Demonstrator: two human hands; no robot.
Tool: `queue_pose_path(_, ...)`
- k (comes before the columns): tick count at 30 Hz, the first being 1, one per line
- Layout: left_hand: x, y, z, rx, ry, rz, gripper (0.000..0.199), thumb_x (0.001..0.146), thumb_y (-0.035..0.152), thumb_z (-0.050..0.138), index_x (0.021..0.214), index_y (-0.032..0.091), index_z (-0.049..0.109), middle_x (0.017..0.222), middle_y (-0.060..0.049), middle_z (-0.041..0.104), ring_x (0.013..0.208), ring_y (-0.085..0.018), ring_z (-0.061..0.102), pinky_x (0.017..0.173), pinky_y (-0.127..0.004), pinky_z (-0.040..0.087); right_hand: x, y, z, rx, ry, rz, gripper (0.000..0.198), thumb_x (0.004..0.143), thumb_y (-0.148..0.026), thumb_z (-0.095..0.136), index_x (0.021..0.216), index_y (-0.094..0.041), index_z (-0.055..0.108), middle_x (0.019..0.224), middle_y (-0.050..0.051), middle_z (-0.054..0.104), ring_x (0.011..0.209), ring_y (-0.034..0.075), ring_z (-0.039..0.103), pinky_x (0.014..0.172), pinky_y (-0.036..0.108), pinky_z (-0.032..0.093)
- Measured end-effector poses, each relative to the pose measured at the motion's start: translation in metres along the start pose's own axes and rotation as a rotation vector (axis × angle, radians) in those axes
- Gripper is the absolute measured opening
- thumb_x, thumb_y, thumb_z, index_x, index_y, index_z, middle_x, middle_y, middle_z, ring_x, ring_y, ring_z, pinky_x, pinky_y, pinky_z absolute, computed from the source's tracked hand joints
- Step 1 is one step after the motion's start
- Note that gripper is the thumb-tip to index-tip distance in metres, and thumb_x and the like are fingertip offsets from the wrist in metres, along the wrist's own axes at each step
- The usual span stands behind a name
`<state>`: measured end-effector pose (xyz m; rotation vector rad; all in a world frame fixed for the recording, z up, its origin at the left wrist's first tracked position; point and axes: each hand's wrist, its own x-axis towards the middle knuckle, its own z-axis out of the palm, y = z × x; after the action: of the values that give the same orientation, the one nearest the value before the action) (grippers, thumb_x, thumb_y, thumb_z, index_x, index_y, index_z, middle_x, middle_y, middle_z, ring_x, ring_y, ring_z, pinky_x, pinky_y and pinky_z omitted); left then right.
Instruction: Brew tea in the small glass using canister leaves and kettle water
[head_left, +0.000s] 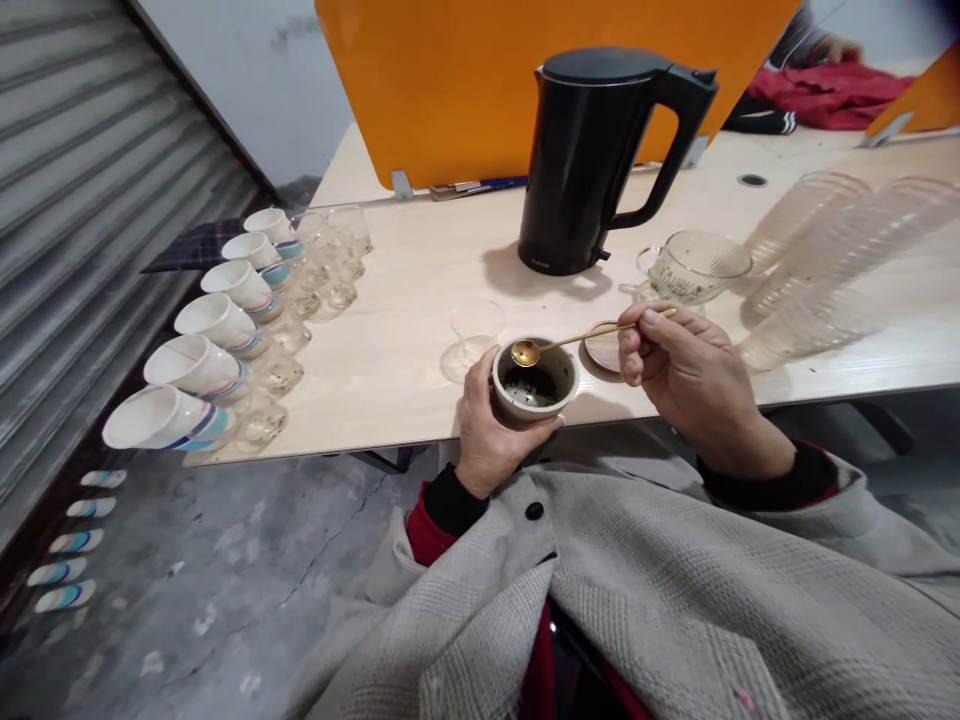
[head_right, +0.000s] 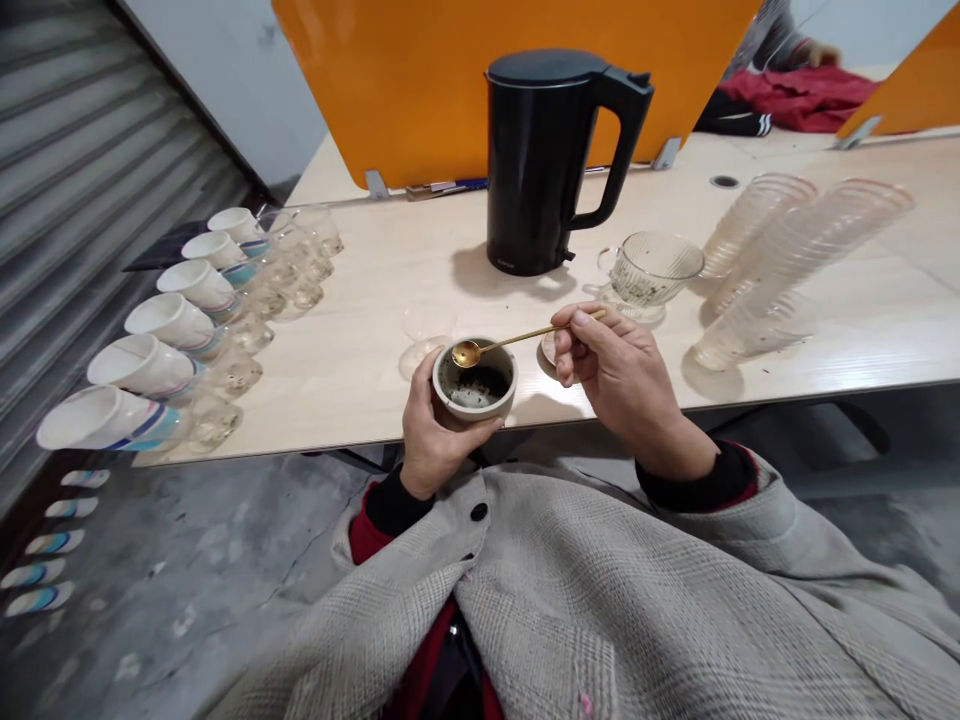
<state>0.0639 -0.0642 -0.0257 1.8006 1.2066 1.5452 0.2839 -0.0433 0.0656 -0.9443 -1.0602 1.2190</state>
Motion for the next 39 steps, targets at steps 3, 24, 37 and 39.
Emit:
queue_pose_path(3,0.0,-0.001,0.001,-0.001,0.009,0.003,0.104,0.067,0.054,0.097,0.153,0.027,0.045,0.148,-0.014,0.061,0.137,-0.035,0.061,0.118,-0.058,0.049,0.007,-0.003,-0.002,-0.019,-0.004,-0.058,0.014,0.098,-0.038,0.072,0.094,-0.024,0.07,0.072,-0.003,0.059,0.054,0.01,0.054,0.045,0.021,0.047)
queue_pose_path(24,0.0,-0.004,0.001,0.008,0.004,-0.004,0.104,0.068,0.05,0.097,0.154,0.027,0.044,0.15,-0.015,0.06,0.14,-0.036,0.059,0.119,-0.058,0.049,0.038,-0.017,0.016,-0.19,0.148,-0.428,0.011,0.1,-0.035,0.069,0.098,-0.024,0.07,0.078,-0.002,0.066,0.061,0.012,0.064,0.056,0.028,0.058)
queue_pose_path(37,0.001,-0.004,-0.001,-0.003,-0.012,0.002,0.104,0.068,0.05,0.097,0.154,0.028,0.045,0.149,-0.014,0.06,0.139,-0.035,0.06,0.12,-0.057,0.048,0.084,0.002,-0.111,-0.727,0.704,-0.438,0.014,0.095,-0.012,0.062,0.084,-0.018,0.068,0.062,-0.002,0.066,0.049,0.01,0.062,0.049,0.022,0.046)
queue_pose_path(39,0.001,-0.003,0.0,0.001,-0.01,0.004,0.104,0.068,0.051,0.097,0.154,0.027,0.044,0.149,-0.014,0.06,0.139,-0.035,0.06,0.12,-0.057,0.049,0.088,0.007,-0.113,-0.806,0.678,-0.364,0.013,0.095,-0.012,0.061,0.086,-0.017,0.068,0.062,-0.001,0.065,0.052,0.011,0.063,0.053,0.024,0.046)
